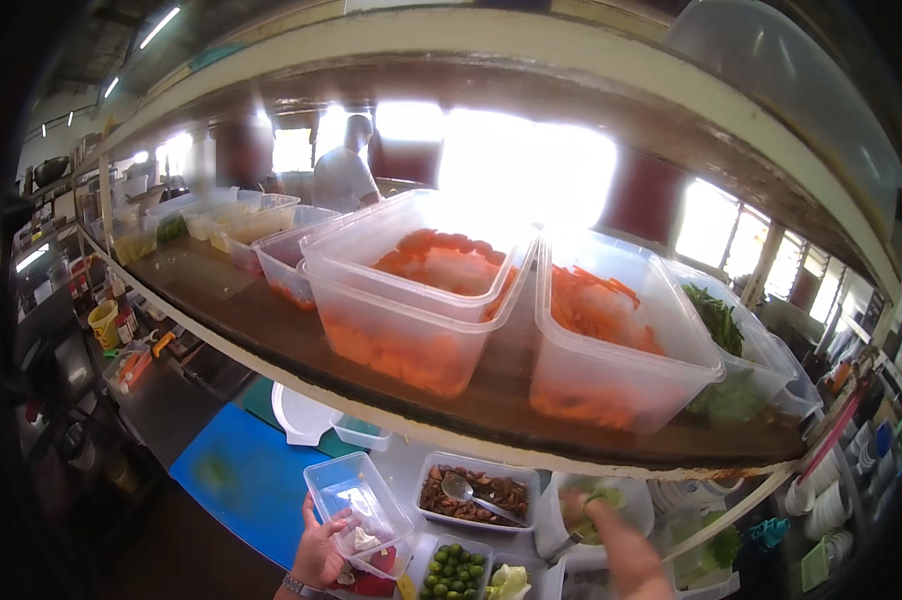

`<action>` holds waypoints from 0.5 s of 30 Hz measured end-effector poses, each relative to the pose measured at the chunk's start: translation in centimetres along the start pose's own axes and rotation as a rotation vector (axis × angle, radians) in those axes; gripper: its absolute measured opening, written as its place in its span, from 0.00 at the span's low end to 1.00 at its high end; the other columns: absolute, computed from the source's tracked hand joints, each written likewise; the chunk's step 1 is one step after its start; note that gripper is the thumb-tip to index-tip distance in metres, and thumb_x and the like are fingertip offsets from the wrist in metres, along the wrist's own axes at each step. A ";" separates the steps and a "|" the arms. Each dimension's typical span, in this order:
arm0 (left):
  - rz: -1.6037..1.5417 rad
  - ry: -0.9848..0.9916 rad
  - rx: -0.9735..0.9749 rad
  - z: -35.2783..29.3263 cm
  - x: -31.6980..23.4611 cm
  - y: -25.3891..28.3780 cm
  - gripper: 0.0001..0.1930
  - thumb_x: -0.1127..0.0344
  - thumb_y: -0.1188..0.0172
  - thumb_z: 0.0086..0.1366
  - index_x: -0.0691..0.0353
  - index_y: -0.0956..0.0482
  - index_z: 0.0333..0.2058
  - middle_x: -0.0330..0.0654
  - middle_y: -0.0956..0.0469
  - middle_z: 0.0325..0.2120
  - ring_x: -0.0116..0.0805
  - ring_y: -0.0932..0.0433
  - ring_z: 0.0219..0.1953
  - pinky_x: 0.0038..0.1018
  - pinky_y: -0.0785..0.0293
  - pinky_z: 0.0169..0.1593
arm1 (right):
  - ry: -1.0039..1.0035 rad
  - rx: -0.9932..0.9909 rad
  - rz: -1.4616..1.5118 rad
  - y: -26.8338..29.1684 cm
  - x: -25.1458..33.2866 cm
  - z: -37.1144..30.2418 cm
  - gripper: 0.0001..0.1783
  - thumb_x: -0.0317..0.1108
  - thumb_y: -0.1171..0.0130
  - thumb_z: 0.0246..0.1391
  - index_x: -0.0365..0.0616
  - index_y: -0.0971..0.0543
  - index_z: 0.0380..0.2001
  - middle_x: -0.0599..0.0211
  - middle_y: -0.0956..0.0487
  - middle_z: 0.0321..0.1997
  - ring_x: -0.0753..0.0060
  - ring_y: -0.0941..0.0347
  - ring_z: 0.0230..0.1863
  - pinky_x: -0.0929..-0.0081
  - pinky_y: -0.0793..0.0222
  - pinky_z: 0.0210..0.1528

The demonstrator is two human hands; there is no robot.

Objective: The person assembles a noodle dish by adding shredded lettuce, green onions, shredded carrots, and cooked meat from containers into a bowl of noodles. The person uses a cloth to wipe the countertop and a spoon to scoop ingredients.

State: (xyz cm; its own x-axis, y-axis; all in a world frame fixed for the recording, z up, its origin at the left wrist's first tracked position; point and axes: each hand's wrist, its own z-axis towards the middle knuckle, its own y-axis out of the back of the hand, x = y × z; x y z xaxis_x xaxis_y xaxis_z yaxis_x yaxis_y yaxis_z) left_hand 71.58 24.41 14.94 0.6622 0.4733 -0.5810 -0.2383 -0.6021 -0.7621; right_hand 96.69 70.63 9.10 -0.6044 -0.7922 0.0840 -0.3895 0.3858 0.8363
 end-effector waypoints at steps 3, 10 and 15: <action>-0.007 -0.025 0.012 0.0 0.0 0.5 0.44 0.81 0.54 0.59 0.38 0.64 0.66 0.57 0.40 0.56 0.52 0.31 0.54 0.56 0.28 0.53 | 0.046 0.015 -0.005 2.3 -1.4 -1.6 0.45 0.50 0.27 0.33 0.55 0.30 0.59 0.51 0.32 0.63 0.53 0.35 0.63 0.66 0.38 0.63; 0.057 -0.045 0.036 -0.4 -0.6 0.3 0.43 0.79 0.52 0.60 0.37 0.63 0.67 0.56 0.38 0.54 0.48 0.30 0.54 0.50 0.25 0.52 | 0.055 -0.112 0.150 9.1 -1.4 -8.2 0.45 0.46 0.27 0.35 0.57 0.31 0.61 0.51 0.32 0.63 0.52 0.35 0.62 0.65 0.37 0.62; 0.121 0.033 0.058 -1.5 -0.1 -2.2 0.44 0.78 0.50 0.60 0.39 0.62 0.67 0.57 0.42 0.56 0.54 0.31 0.55 0.49 0.24 0.50 | -0.041 -0.151 -0.033 2.6 1.6 -4.4 0.45 0.44 0.27 0.35 0.58 0.32 0.61 0.50 0.30 0.61 0.52 0.34 0.61 0.64 0.35 0.61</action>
State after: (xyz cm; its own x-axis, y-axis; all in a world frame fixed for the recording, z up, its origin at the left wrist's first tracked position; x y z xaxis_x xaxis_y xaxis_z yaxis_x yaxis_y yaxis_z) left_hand 73.08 24.75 17.12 0.6489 0.3773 -0.6607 -0.3579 -0.6149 -0.7027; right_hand 97.79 68.28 13.80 -0.6225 -0.7818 0.0355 -0.3024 0.2821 0.9105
